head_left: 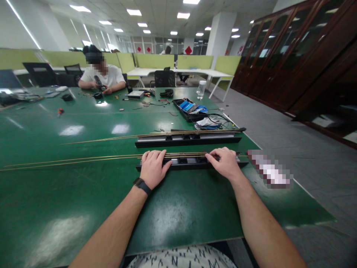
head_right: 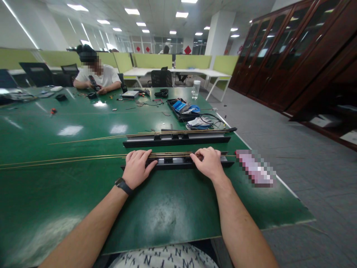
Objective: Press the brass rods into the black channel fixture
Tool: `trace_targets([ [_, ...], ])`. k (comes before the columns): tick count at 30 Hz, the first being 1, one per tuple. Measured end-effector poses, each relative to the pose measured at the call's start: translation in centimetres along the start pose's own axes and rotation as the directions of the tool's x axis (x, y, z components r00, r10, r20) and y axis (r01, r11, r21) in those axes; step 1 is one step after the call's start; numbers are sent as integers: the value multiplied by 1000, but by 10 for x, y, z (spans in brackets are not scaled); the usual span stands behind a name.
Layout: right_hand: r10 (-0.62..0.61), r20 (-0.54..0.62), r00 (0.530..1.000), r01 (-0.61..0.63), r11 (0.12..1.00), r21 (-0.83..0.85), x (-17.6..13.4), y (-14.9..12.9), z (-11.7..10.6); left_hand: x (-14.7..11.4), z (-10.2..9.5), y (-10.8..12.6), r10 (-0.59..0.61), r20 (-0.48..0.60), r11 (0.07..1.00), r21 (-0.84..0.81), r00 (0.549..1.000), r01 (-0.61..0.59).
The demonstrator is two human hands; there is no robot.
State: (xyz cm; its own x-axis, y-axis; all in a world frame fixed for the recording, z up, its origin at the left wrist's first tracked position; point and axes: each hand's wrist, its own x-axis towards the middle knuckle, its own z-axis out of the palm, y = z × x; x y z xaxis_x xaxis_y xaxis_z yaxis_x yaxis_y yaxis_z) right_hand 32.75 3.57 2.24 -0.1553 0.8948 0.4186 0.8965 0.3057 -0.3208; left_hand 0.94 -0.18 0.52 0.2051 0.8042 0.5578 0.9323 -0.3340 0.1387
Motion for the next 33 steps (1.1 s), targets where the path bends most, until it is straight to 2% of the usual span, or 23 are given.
trace_targets([
  [8, 1, -1, 1000, -1, 1000, 17, 0, -7, 1, 0, 0, 1, -10, 0, 1000, -10, 1000, 10],
  [16, 18, 5, 1000, -18, 1000, -10, 1, 1, -1, 0, 0, 1, 0, 2, 1000, -7, 1000, 0],
  [26, -17, -12, 1000, 17, 1000, 20, -1, -7, 2, 0, 0, 0, -5, 0, 1000, -8, 1000, 5],
  [33, -5, -12, 1000, 5, 1000, -5, 0, -2, 0, 0, 1, 0, -2, -2, 1000, -11, 1000, 2],
])
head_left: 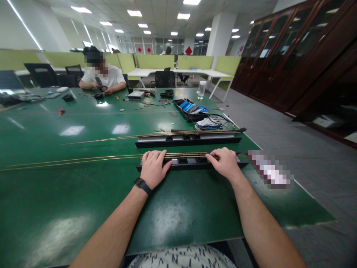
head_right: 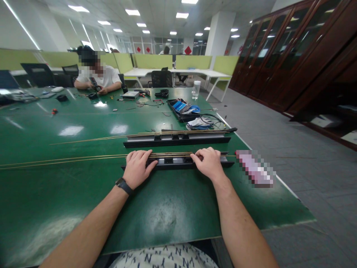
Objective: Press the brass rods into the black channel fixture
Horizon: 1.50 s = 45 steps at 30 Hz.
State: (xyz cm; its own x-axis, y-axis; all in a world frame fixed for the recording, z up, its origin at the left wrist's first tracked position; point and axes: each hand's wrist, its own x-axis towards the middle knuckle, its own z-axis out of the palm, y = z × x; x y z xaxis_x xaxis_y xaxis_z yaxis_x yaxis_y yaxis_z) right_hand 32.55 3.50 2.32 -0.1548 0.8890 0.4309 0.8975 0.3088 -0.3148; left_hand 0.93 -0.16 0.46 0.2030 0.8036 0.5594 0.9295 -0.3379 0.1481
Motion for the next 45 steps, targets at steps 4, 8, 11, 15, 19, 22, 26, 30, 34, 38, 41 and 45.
trace_targets([
  [4, -2, 6, 1000, 2, 1000, -19, 0, 5, -1, 0, -1, 0, 0, 2, 1000, -3, 1000, 0],
  [8, -6, 11, 1000, 6, 1000, -7, 0, 4, -1, 0, 0, 0, -4, 3, 1000, 0, 1000, 4],
  [11, -16, 15, 1000, 15, 1000, 14, -1, 1, 1, 0, -1, 1, -3, 0, 1000, 1, 1000, 3],
  [15, -26, 10, 1000, 26, 1000, 18, -1, 1, 4, 0, -1, 1, 0, 3, 1000, 11, 1000, 0],
  [19, -16, 14, 1000, 16, 1000, 7, 0, 2, 4, 0, 0, 0, 0, -3, 1000, 11, 1000, 0],
  [22, -1, 18, 1000, 1, 1000, -10, 0, 4, 1, 0, 1, 0, 5, -6, 1000, 8, 1000, -5],
  [26, -1, 10, 1000, 2, 999, -36, 1, 8, 0, 0, 0, 0, 8, -1, 1000, 15, 1000, -8],
  [30, -8, 10, 1000, 8, 999, -41, 1, 9, 0, 0, -1, 1, 6, -1, 1000, 24, 1000, -6],
  [34, -12, 7, 1000, 12, 999, -34, 0, 4, 1, 0, -1, 1, 6, -1, 1000, 18, 1000, -6],
  [38, -25, 15, 1000, 25, 1000, -19, -1, -2, 1, 0, 0, 0, 5, -2, 1000, 15, 1000, -5],
  [41, -41, 15, 999, 41, 999, -5, -2, -4, 2, 0, 0, 0, 3, -6, 1000, 14, 1000, -3],
  [45, -32, 11, 999, 32, 999, 6, -1, -3, 4, 0, 0, 1, 6, -6, 1000, 21, 1000, -5],
])
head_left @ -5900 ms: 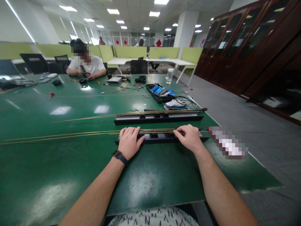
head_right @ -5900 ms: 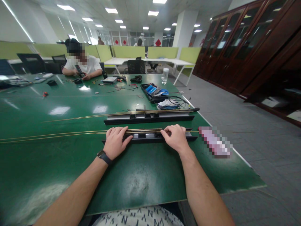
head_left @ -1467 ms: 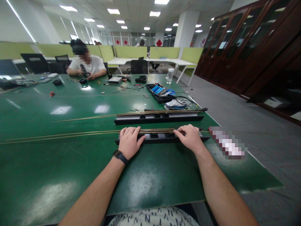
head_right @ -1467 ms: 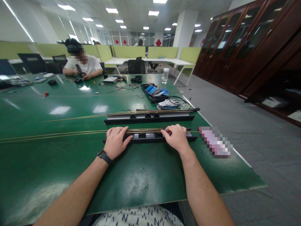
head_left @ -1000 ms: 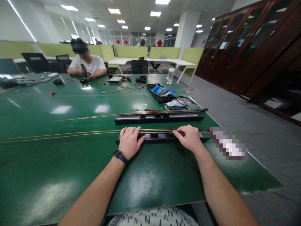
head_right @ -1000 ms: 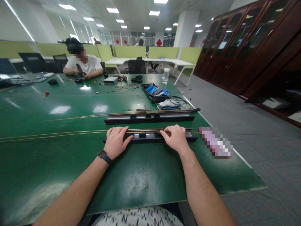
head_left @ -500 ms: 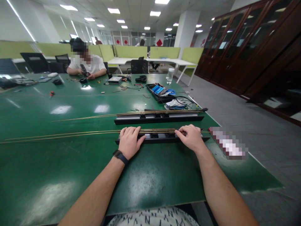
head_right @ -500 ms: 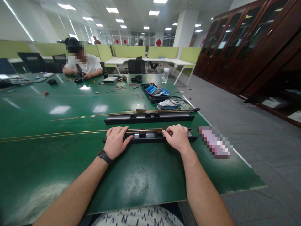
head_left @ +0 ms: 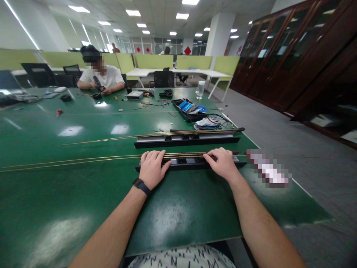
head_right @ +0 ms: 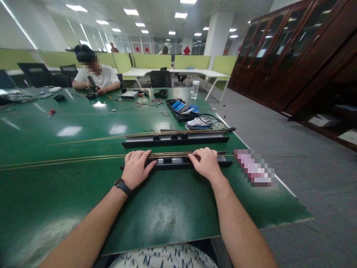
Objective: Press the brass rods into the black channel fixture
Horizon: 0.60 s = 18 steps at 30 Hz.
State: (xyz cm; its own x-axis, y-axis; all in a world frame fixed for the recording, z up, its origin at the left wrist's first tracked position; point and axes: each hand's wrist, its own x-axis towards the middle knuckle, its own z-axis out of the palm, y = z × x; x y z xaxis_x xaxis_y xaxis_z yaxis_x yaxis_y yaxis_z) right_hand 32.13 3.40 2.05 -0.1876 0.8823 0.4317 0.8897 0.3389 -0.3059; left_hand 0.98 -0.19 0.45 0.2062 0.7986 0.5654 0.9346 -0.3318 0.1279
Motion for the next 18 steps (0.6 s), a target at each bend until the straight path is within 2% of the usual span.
trace_targets([
  [18, 63, 49, 997, -62, 998, -23, 2, 8, -8, 0, 1, -1, 2, 1, 1000, -16, 1000, -2],
])
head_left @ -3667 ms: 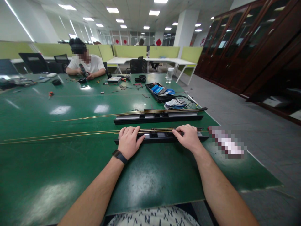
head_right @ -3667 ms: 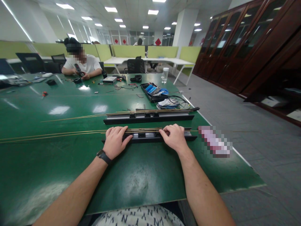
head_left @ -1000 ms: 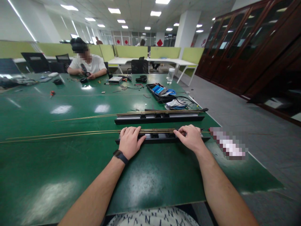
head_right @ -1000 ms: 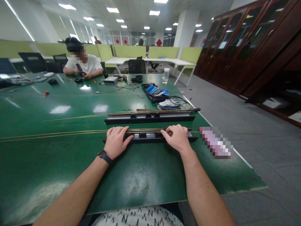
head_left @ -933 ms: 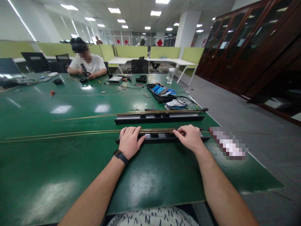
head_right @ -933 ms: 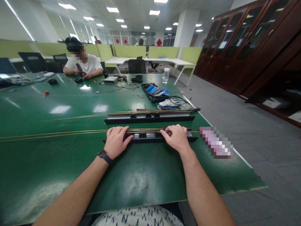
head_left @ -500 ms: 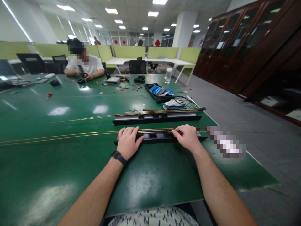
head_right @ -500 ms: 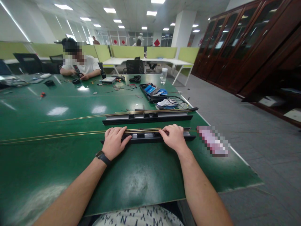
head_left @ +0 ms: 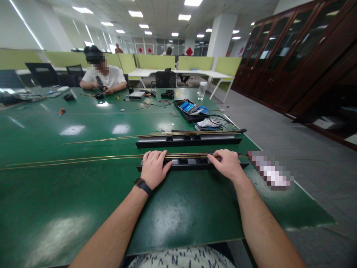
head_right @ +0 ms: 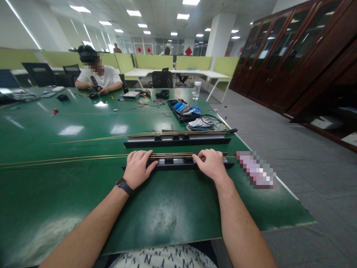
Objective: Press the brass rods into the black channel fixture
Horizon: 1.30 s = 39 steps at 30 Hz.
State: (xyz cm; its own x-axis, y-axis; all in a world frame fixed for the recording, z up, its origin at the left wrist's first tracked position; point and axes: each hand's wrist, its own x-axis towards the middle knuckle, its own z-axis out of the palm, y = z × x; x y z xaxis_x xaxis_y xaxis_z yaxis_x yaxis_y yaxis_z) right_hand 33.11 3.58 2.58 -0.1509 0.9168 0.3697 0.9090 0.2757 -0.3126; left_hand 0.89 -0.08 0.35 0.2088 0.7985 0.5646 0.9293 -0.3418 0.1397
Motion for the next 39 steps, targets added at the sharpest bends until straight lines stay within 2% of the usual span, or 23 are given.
trace_targets([
  [7, -61, -15, 998, 60, 998, -8, -2, -7, 5, 0, -1, 1, -6, -5, 1000, -5, 1000, 6],
  [14, -39, -20, 999, 38, 998, -58, -1, -2, 8, 0, 0, 1, 11, 5, 1000, 3, 1000, -11],
  [20, -80, -38, 996, 78, 995, -57, -1, -4, 11, 0, 2, -1, 22, -6, 1000, 12, 1000, -21],
  [25, 0, -28, 1000, -4, 989, -146, 0, -2, 10, 0, 1, -1, 18, 2, 1000, 16, 1000, -18],
  [31, -60, -46, 997, 52, 987, -154, -1, -7, 12, 1, -1, 1, 14, 5, 1000, 13, 1000, -14],
  [36, 37, -64, 997, -51, 971, -233, 1, 1, 10, 1, 0, 0, 16, 4, 1000, 10, 1000, -16],
  [39, 9, -68, 998, -22, 979, -201, 0, -3, 14, 0, 1, 0, 12, 6, 1000, 10, 1000, -12],
])
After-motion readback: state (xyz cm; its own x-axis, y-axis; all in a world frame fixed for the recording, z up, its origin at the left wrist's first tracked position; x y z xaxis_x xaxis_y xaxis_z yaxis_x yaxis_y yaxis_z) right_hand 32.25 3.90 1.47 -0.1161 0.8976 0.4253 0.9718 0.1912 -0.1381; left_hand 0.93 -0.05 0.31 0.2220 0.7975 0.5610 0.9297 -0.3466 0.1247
